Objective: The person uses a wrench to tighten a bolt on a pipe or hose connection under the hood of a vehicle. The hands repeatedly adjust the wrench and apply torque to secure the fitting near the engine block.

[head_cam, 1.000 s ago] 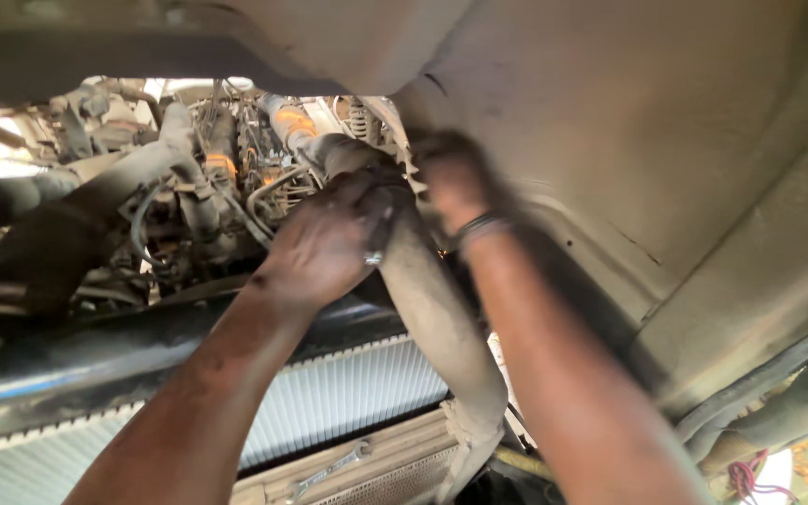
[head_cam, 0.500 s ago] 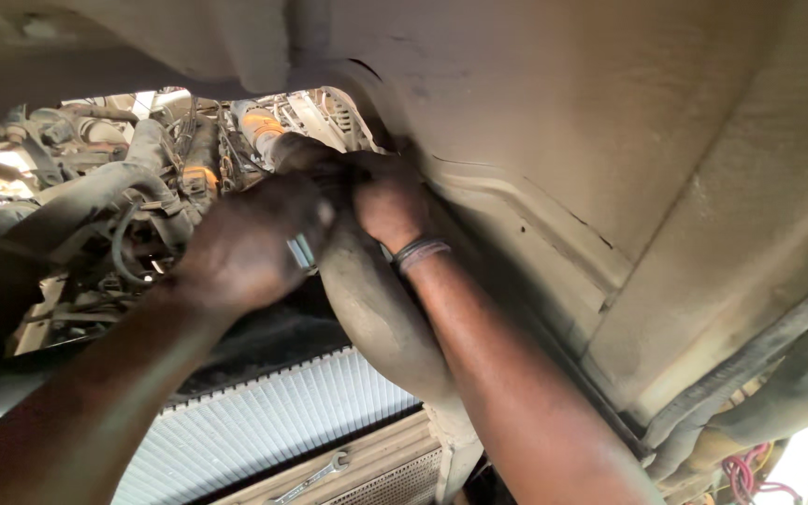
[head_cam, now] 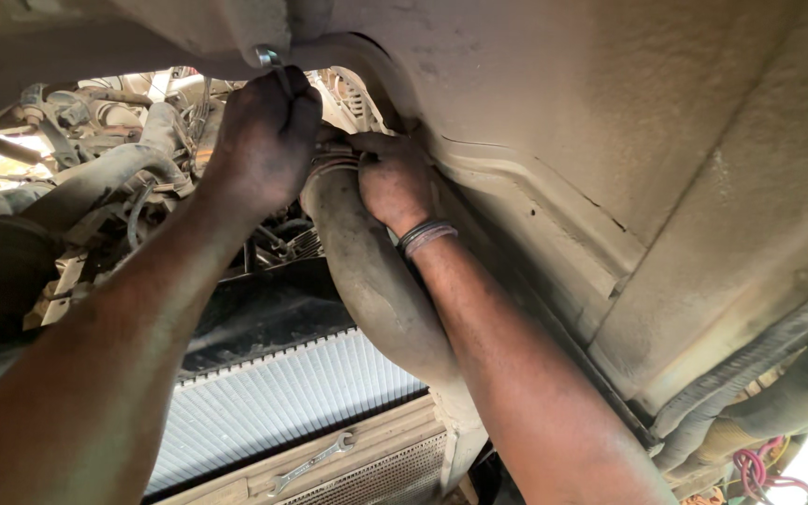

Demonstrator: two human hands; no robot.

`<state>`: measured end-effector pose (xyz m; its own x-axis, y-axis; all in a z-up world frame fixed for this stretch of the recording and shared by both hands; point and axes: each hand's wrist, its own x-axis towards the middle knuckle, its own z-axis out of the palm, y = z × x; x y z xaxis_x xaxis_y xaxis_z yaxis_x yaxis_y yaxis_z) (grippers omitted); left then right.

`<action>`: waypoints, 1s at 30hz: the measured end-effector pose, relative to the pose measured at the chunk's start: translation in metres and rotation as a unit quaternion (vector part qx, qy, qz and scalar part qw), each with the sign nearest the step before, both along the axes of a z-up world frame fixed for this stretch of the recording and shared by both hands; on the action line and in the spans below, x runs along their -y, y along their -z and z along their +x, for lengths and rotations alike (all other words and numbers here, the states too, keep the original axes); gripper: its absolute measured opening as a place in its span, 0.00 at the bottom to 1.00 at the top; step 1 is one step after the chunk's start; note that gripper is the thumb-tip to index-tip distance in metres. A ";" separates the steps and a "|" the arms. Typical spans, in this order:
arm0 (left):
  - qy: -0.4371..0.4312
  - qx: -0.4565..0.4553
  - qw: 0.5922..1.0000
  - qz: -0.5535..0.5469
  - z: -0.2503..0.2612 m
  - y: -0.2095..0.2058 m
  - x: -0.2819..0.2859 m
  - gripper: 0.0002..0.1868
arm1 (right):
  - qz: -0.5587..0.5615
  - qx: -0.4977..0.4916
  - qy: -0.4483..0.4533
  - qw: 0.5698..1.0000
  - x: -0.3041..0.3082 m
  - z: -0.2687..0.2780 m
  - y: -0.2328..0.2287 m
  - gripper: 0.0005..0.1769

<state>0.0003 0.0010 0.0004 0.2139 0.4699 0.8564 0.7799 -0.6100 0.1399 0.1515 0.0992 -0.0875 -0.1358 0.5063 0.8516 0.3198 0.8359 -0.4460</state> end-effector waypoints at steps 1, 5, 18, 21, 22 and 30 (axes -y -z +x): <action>0.007 -0.004 1.000 0.016 0.000 0.000 -0.001 0.11 | -0.001 0.001 -0.002 1.000 0.001 0.000 -0.002 0.14; 0.009 0.014 1.000 0.005 0.001 0.001 -0.002 0.10 | -0.020 0.006 -0.008 1.000 0.003 0.002 -0.006 0.15; 0.045 -0.099 0.983 0.151 0.013 -0.004 -0.042 0.06 | 0.037 0.019 -0.028 0.999 -0.014 -0.003 0.003 0.13; 0.010 -0.097 0.989 0.109 0.015 -0.006 -0.047 0.08 | 0.140 0.025 -0.019 0.990 -0.023 -0.004 0.008 0.11; -0.014 -0.093 0.992 0.088 0.016 -0.006 -0.045 0.10 | 0.192 0.031 -0.013 0.981 -0.027 -0.003 0.011 0.11; -0.017 -0.133 0.990 0.041 0.021 0.020 0.025 0.07 | 0.214 0.136 -0.007 0.967 -0.045 0.004 0.016 0.09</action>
<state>0.0216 -0.0239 -0.0193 0.4224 0.4125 0.8071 0.8029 -0.5836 -0.1219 0.1554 0.1443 -0.1035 -0.3887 0.1120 0.9145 0.3644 0.9304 0.0409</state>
